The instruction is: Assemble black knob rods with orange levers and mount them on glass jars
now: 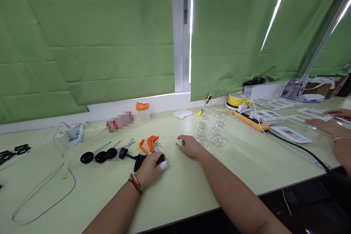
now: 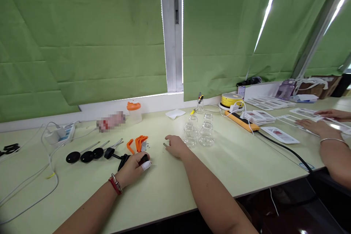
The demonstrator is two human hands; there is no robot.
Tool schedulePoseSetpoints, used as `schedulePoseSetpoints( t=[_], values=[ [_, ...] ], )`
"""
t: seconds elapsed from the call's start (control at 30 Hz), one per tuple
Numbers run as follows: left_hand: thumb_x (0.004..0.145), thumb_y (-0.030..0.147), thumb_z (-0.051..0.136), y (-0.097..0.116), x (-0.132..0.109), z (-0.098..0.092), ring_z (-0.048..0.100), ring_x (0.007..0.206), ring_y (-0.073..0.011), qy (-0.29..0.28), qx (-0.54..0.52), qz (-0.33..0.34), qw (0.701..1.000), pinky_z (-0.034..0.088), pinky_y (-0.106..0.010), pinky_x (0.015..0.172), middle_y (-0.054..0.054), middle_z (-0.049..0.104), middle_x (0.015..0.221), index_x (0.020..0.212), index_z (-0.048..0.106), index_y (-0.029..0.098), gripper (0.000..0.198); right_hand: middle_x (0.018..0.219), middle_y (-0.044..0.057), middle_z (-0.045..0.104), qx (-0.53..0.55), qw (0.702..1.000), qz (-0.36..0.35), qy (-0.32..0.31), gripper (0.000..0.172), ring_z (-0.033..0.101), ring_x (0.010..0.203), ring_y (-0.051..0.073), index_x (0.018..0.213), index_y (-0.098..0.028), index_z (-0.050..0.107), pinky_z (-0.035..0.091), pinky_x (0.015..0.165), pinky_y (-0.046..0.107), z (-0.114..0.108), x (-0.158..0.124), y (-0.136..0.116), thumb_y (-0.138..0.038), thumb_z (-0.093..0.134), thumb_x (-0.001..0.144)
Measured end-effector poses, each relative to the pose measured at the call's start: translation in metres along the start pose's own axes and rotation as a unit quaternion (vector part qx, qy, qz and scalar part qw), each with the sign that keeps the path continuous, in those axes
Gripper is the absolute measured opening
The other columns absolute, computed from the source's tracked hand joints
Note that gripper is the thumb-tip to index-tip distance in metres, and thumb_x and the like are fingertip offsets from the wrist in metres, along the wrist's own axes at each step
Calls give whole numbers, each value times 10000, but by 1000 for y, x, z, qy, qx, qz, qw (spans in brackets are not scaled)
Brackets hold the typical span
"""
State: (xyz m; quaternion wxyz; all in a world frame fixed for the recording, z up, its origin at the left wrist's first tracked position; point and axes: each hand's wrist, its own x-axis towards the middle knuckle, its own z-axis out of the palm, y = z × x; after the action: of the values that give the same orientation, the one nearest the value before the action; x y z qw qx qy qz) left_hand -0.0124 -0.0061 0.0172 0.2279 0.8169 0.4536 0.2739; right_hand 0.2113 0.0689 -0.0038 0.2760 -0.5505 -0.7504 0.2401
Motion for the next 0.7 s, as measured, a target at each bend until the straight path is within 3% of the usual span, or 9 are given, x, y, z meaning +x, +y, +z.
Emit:
schedulePoseSetpoints(
  t=[0.2,0.43,0.7],
  values=[
    [818,349,446,2,1,-1,478,628,-154,1,12,4,1000,387,-256,584,-4,537,677,742,530,186,199,895,23,637,-16,997,-71,-24,141,570,762,141,817,-216,696,408,674,245,-2,-5,-14,-200,580,737],
    [822,332,442,3,1,-2,490,659,-166,-1,29,15,999,384,-267,612,-12,548,694,731,516,189,185,801,11,665,-36,994,-91,-58,106,580,729,151,678,-215,701,392,619,239,2,-6,-18,-164,609,688],
    [846,348,408,0,2,0,475,645,-162,2,49,24,998,374,-262,601,-8,529,686,709,490,195,221,773,30,651,-19,994,-99,-49,115,566,716,155,649,-189,681,392,624,248,3,-9,-27,-129,594,694]
  ],
)
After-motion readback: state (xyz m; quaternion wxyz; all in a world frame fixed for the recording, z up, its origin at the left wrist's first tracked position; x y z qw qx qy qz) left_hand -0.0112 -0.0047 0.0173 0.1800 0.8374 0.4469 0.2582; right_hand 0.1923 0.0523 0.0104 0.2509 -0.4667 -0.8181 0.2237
